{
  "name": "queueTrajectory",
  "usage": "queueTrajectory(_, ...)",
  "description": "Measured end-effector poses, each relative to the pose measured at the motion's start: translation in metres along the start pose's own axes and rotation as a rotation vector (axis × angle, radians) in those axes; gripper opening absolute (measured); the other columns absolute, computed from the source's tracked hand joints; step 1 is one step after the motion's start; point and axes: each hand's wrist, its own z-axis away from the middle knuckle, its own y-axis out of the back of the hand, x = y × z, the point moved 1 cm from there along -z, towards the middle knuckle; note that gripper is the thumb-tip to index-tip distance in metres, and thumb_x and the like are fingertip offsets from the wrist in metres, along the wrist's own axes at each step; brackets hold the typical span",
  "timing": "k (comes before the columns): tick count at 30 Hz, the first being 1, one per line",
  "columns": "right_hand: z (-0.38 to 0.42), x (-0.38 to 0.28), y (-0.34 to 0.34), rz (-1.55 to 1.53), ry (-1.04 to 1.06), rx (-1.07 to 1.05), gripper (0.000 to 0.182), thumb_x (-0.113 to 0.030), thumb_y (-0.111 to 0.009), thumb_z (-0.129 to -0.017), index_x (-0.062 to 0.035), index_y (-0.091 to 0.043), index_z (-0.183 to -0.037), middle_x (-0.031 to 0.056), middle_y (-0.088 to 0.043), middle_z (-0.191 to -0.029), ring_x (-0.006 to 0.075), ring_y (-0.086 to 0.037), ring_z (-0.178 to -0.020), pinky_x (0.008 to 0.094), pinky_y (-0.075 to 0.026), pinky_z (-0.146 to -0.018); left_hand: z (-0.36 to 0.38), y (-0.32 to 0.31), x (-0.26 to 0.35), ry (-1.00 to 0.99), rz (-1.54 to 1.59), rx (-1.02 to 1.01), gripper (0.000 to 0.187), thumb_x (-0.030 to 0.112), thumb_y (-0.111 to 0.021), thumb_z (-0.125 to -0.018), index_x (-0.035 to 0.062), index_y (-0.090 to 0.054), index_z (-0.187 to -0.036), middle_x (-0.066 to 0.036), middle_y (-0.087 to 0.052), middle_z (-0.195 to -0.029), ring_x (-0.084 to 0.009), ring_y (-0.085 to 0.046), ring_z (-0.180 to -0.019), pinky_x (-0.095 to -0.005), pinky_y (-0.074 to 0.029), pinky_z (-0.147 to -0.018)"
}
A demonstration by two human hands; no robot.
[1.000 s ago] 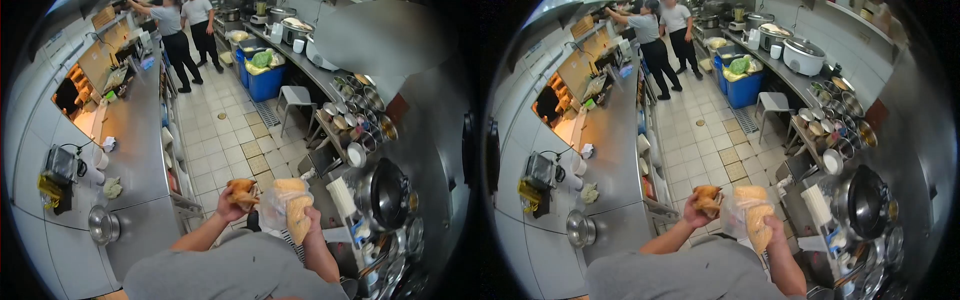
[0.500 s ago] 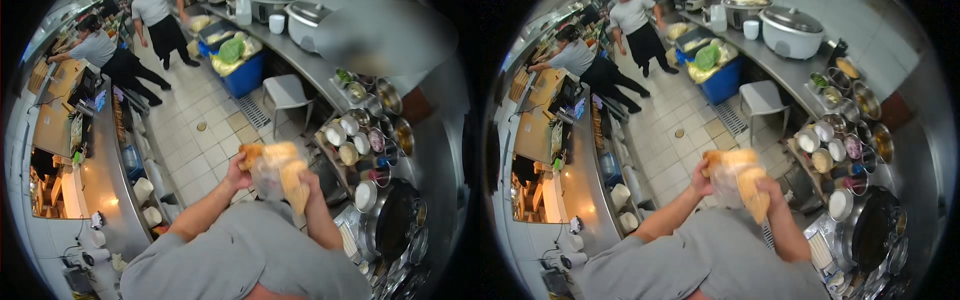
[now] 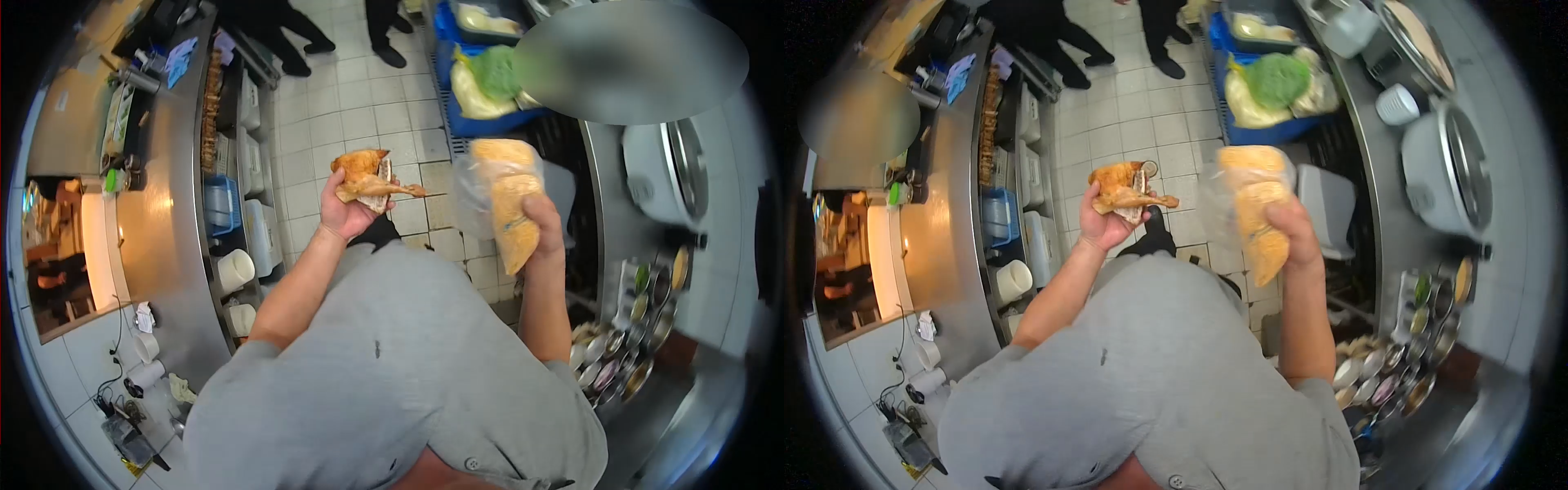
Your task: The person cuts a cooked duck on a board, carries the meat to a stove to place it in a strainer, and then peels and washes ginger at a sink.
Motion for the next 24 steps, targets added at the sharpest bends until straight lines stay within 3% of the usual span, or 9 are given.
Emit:
queueTrajectory(4,-0.107,-0.014,0.029,-0.057,-0.049,0.318,0.063,-0.026,-0.065,-0.094,0.0035,-0.045,-0.145,0.0163,-0.063,-0.130,0.0287,-0.067,-0.112,0.0448,-0.057,-0.094,-0.057,0.002,0.125,-0.076,-0.016,0.016,0.080,0.057,-0.059,-0.092,0.0067,-0.040,-0.151,-0.020,-0.054,-0.141,-0.0411,-0.054,-0.131,-0.0577,-0.055,-0.094)
queueTrajectory(6,-0.147,-0.021,0.052,-0.071,-0.089,0.347,0.063,-0.028,-0.066,-0.094,0.0029,-0.046,-0.145,0.0164,-0.063,-0.131,0.0285,-0.067,-0.112,0.0446,-0.057,-0.094,-0.096,0.007,0.186,-0.143,-0.074,0.152,0.083,0.060,-0.058,-0.092,0.0089,-0.037,-0.154,-0.016,-0.052,-0.146,-0.0414,-0.052,-0.133,-0.0545,-0.055,-0.094)
queueTrajectory(12,-0.337,-0.036,0.045,-0.166,-0.013,0.328,0.076,-0.039,-0.077,-0.082,0.0028,-0.052,-0.140,0.0163,-0.065,-0.129,0.0299,-0.066,-0.115,0.0426,-0.055,-0.098,-0.265,0.023,0.343,-0.156,-0.133,0.077,0.085,0.062,-0.058,-0.090,0.0094,-0.037,-0.154,-0.017,-0.050,-0.147,-0.0392,-0.057,-0.125,-0.0505,-0.058,-0.085)
queueTrajectory(14,-0.421,-0.048,0.035,-0.344,0.037,0.162,0.079,-0.035,-0.079,-0.077,0.0038,-0.051,-0.140,0.0168,-0.065,-0.131,0.0312,-0.065,-0.118,0.0436,-0.053,-0.102,-0.325,0.029,0.380,-0.111,-0.140,0.038,0.087,0.063,-0.058,-0.089,0.0094,-0.037,-0.154,-0.018,-0.050,-0.148,-0.0385,-0.059,-0.122,-0.0495,-0.058,-0.082)
queueTrajectory(15,-0.471,-0.030,0.081,-0.516,-0.011,-0.104,0.080,-0.032,-0.079,-0.075,0.0042,-0.051,-0.141,0.0178,-0.066,-0.129,0.0325,-0.066,-0.117,0.0436,-0.052,-0.104,-0.354,0.028,0.396,-0.057,-0.118,-0.015,0.087,0.063,-0.059,-0.089,0.0093,-0.037,-0.154,-0.018,-0.051,-0.147,-0.0381,-0.059,-0.120,-0.0483,-0.058,-0.080)
queueTrajectory(18,-0.614,-0.075,-0.005,-0.589,-0.185,-0.149,0.076,-0.026,-0.077,-0.076,0.0065,-0.052,-0.140,0.0190,-0.067,-0.126,0.0328,-0.068,-0.114,0.0420,-0.053,-0.103,-0.430,0.032,0.453,0.055,-0.121,-0.169,0.085,0.062,-0.059,-0.089,0.0100,-0.040,-0.154,-0.017,-0.052,-0.147,-0.0379,-0.057,-0.126,-0.0515,-0.056,-0.091)
queueTrajectory(20,-0.713,-0.088,-0.015,-0.363,-0.294,-0.290,0.072,-0.021,-0.075,-0.078,0.0086,-0.052,-0.139,0.0209,-0.067,-0.128,0.0322,-0.068,-0.114,0.0416,-0.054,-0.103,-0.467,0.029,0.481,-0.033,-0.084,0.092,0.080,0.061,-0.058,-0.090,0.0105,-0.045,-0.151,-0.016,-0.053,-0.148,-0.0377,-0.052,-0.134,-0.0560,-0.046,-0.108)
queueTrajectory(21,-0.755,-0.097,-0.029,-0.317,-0.314,-0.334,0.070,-0.019,-0.073,-0.079,0.0094,-0.051,-0.140,0.0216,-0.065,-0.130,0.0319,-0.068,-0.115,0.0419,-0.053,-0.103,-0.488,0.030,0.500,-0.069,-0.071,0.158,0.077,0.060,-0.058,-0.091,0.0109,-0.048,-0.150,-0.017,-0.052,-0.150,-0.0379,-0.048,-0.140,-0.0589,-0.034,-0.118)
queueTrajectory(24,-0.870,-0.117,-0.065,-0.264,-0.282,-0.451,0.069,-0.018,-0.071,-0.082,0.0100,-0.049,-0.141,0.0222,-0.064,-0.132,0.0312,-0.067,-0.116,0.0422,-0.053,-0.103,-0.565,0.024,0.567,-0.093,-0.088,0.152,0.066,0.052,-0.053,-0.095,0.0100,-0.053,-0.145,-0.015,-0.058,-0.144,-0.0390,-0.056,-0.131,-0.0591,-0.041,-0.113)
